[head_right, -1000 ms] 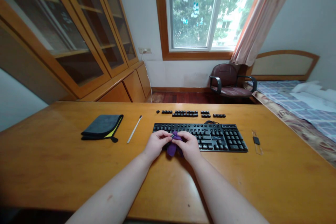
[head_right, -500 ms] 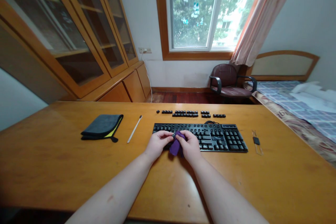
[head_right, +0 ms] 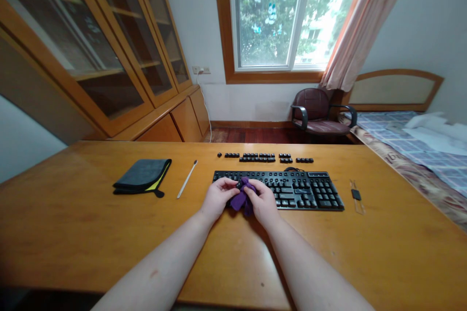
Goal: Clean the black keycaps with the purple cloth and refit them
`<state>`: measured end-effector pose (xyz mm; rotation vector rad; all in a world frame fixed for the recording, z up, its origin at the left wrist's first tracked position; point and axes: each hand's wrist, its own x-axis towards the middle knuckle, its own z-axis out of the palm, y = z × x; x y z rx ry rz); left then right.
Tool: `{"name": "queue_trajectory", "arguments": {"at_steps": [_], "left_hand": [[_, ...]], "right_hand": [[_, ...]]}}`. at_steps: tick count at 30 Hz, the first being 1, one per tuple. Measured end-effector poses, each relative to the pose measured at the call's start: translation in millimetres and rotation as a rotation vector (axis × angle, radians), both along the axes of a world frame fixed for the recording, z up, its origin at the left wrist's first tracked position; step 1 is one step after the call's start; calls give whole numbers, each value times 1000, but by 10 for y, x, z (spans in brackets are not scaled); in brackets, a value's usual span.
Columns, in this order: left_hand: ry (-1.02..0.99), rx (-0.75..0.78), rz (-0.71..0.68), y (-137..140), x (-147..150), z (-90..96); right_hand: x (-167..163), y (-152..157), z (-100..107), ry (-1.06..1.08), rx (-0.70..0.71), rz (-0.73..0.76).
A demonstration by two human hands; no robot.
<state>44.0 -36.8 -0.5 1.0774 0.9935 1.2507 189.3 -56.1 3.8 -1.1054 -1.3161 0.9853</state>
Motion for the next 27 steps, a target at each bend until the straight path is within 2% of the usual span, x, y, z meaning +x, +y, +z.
{"name": "queue_trajectory", "arguments": {"at_steps": [4, 8, 21, 27], "left_hand": [[6, -32, -7, -26, 1, 39], [45, -67, -17, -64, 4, 68], [130, -36, 6, -79, 35, 59], [115, 16, -51, -72, 17, 96]], "right_hand": [[15, -5, 17, -8, 17, 88], [35, -5, 32, 12, -30, 116], [1, -6, -13, -19, -107, -101], [-14, -5, -9, 73, -123, -115]]}}
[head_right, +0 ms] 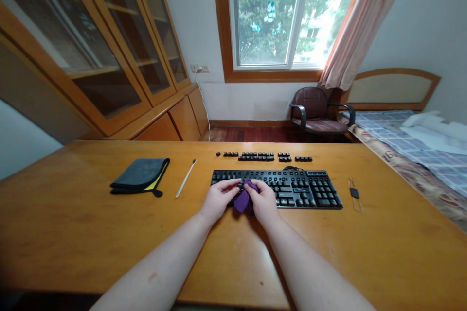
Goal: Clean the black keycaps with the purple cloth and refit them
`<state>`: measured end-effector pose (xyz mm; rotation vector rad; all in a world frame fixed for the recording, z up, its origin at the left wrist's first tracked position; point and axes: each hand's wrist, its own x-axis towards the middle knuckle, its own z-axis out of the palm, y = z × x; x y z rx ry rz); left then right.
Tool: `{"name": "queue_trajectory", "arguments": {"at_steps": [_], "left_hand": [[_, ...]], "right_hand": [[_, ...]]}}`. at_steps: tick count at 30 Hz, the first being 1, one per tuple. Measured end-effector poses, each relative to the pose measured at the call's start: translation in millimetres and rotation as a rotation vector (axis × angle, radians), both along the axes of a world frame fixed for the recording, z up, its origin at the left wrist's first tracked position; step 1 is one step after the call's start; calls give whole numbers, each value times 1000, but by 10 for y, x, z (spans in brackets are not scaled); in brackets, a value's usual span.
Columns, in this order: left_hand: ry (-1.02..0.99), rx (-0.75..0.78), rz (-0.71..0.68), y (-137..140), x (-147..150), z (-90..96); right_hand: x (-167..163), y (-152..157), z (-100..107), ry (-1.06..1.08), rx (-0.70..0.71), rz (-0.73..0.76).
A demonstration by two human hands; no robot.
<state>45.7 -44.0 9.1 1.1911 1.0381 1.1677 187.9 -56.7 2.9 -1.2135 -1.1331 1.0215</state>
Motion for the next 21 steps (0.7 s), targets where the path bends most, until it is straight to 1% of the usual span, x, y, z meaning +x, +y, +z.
{"name": "queue_trajectory", "arguments": {"at_steps": [3, 5, 9, 10, 16, 18, 21], "left_hand": [[-32, 0, -41, 13, -4, -18], [-17, 26, -52, 26, -13, -45], [124, 172, 32, 52, -38, -65], [133, 182, 45, 55, -40, -62], [-58, 8, 50, 56, -18, -48], [-57, 16, 39, 49, -18, -44], [5, 105, 56, 37, -25, -32]], "right_hand": [[-5, -9, -4, -14, 15, 38], [-11, -18, -4, -31, 17, 56], [-21, -34, 9, -47, 17, 86], [-21, -34, 13, -47, 20, 83], [0, 2, 8, -24, 42, -7], [5, 9, 8, -34, 64, 21], [0, 1, 21, -87, 109, 103]]}}
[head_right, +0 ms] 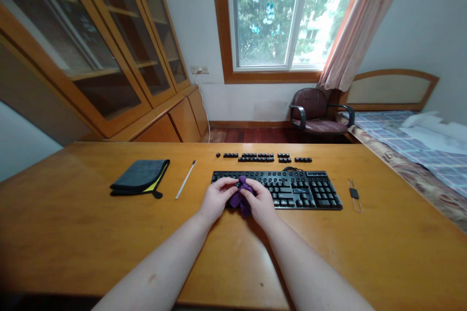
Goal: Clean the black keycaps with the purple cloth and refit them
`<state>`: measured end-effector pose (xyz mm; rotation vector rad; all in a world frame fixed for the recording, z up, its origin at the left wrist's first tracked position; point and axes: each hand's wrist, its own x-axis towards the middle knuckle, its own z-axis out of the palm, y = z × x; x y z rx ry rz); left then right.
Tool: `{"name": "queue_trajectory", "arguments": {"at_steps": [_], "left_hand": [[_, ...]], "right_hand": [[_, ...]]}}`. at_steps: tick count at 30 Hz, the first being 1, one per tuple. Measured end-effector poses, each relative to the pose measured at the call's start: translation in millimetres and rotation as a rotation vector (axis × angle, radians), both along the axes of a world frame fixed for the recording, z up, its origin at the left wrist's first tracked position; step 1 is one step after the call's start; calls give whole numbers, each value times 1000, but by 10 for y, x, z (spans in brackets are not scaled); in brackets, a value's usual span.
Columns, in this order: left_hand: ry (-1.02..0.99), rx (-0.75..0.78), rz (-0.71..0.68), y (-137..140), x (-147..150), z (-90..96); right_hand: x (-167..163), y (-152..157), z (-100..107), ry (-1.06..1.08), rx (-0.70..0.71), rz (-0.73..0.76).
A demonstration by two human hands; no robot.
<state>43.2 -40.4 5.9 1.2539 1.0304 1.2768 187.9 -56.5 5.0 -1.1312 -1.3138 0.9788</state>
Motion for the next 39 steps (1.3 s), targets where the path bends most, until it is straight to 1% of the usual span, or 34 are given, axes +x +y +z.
{"name": "queue_trajectory", "arguments": {"at_steps": [1, 3, 6, 9, 15, 22, 26, 30, 33, 37, 39], "left_hand": [[16, 16, 8, -4, -2, 3], [17, -3, 8, -11, -2, 3], [1, -58, 4, -21, 2, -13], [22, -67, 8, -28, 6, -32], [6, -98, 22, -37, 20, -18], [-12, -119, 13, -41, 32, 3], [-26, -118, 16, -34, 38, 7], [-45, -85, 17, -16, 34, -5], [-70, -67, 18, -6, 28, -19], [-59, -65, 10, -14, 28, -13], [-42, -70, 8, -23, 33, -9]], "right_hand": [[-3, -4, 4, -14, 8, 20], [-6, -9, 8, -19, 7, 37], [-1, -8, 11, 20, -27, 40], [5, -12, 28, 64, -71, 38], [2, -22, 45, 107, -126, 13], [35, 4, 44, 60, -169, -51], [34, 20, 2, 57, -151, -52], [16, 27, -64, 130, -115, -83], [13, 20, -58, 168, -84, -57], [18, 2, 4, 56, -5, 33], [22, -3, 22, 3, 23, 45]]}}
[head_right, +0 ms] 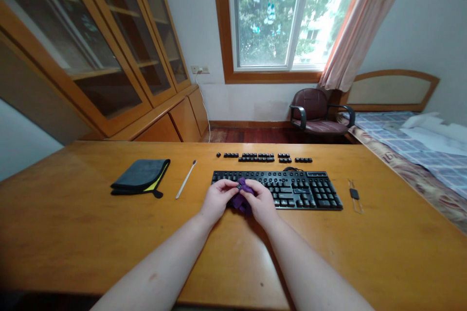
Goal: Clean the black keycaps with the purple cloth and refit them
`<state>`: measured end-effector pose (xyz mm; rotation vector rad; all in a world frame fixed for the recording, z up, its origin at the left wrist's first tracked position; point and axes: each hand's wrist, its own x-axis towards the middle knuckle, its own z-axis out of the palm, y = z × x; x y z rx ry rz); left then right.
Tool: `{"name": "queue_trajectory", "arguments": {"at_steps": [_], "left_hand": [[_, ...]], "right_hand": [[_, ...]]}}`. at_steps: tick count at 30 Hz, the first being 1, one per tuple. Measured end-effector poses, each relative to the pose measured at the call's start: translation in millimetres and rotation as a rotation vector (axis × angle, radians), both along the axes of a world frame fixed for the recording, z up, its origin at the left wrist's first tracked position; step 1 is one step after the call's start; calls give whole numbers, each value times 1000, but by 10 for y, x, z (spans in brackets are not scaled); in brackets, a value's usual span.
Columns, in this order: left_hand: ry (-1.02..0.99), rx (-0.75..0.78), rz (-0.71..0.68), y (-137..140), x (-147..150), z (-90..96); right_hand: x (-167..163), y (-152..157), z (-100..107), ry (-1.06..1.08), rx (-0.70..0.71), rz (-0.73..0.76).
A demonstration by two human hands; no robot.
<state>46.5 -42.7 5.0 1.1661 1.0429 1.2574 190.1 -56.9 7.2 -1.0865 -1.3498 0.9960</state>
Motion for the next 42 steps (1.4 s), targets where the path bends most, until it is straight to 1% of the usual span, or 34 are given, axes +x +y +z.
{"name": "queue_trajectory", "arguments": {"at_steps": [9, 17, 24, 28, 32, 38, 42], "left_hand": [[20, -56, -17, 2, 16, -66], [26, -66, -21, 5, 15, -59], [-50, -36, -55, 5, 34, -30], [-22, 1, -72, 26, 20, -49], [32, 31, -41, 46, -7, -73], [-10, 37, 32, 58, 4, -54], [32, 75, 64, 50, 5, -47]], "right_hand": [[-1, -6, -30, -68, 3, -46], [-27, -29, 5, -47, -100, -131], [-35, -2, -28, 34, -120, -147], [-31, -10, -36, 75, -104, -87], [-16, -15, -56, 111, -72, -63], [2, 8, -114, 224, -89, -86], [-4, -7, -72, 204, -85, -76]]}}
